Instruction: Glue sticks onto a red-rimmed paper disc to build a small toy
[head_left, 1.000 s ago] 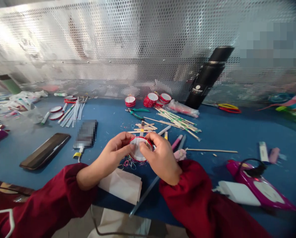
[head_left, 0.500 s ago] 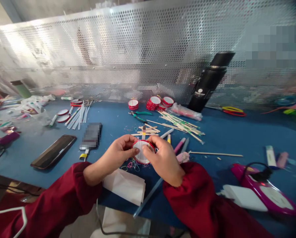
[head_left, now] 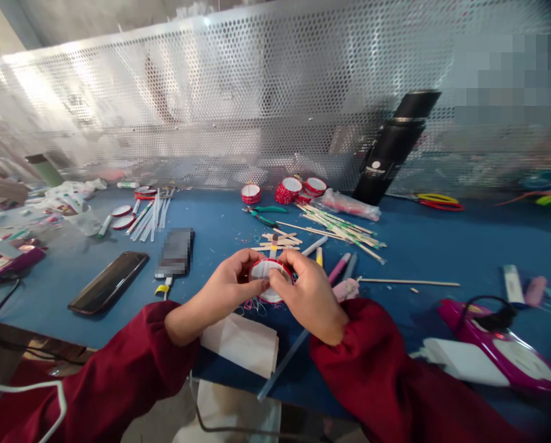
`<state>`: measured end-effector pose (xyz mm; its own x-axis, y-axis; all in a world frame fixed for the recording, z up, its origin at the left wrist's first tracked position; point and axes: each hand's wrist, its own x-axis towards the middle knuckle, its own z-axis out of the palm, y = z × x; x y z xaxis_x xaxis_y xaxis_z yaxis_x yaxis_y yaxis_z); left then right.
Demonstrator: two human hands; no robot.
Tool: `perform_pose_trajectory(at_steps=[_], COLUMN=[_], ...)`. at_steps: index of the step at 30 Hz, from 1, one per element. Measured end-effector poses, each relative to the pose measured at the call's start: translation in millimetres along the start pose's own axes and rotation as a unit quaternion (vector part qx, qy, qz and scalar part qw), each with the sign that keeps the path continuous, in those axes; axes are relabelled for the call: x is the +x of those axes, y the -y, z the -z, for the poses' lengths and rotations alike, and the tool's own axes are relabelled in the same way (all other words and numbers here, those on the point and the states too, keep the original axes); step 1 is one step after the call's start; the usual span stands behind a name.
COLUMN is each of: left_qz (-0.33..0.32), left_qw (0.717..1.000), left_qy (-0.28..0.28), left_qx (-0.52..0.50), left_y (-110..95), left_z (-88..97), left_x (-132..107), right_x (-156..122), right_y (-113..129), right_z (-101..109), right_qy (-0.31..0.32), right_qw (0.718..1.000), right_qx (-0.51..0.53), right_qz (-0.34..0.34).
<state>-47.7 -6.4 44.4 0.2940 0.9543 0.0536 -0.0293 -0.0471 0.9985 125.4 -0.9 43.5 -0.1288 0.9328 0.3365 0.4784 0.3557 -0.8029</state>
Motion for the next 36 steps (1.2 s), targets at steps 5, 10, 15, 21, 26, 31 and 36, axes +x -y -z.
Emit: perform_pose_trajectory(at_steps=[5,10,15,21,26,31,36], left_qz=[-0.028,-0.023,-0.003,-0.020,-0.030,-0.021,-0.029], left_qw=[0.996,0.997,0.999,0.996,0.993,0.992,0.988], left_qy=[-0.034,-0.045,-0.041,-0.052,-0.049,-0.043,-0.037], left_qx=[0.075,0.066,0.022,0.075,0.105,0.115,0.149], left_y=[6.2,7.1,6.1,1.6,-0.4,-0.7,1.6], left_z=[-2.4,-2.1,-1.5,-2.1,-2.7,-3.1,-2.2], left_x=[1.1,0.1,0.4,-0.6,-2.4,-3.0,-2.4], right_x=[-1.6,-1.7,-2.1,-3.1,-2.5,-2.8,-2.3], right_y=[0.8,1.3,1.8,1.5,1.6,2.9,1.9], right_z=[-2.0,-3.4,-3.2,-3.2,-2.9,-2.3,-1.9], right_qy=[0.003,0.009,0.020,0.009,0.005,0.010,-0.004], right_qw=[1.000,1.000,1.000,1.000,1.000,1.000,1.000], right_qx=[0.000,0.013,0.021,0.022,0.026,0.016,-0.006], right_qz=[0.000,-0.003,-0.003,0.005,0.010,-0.002,0.009])
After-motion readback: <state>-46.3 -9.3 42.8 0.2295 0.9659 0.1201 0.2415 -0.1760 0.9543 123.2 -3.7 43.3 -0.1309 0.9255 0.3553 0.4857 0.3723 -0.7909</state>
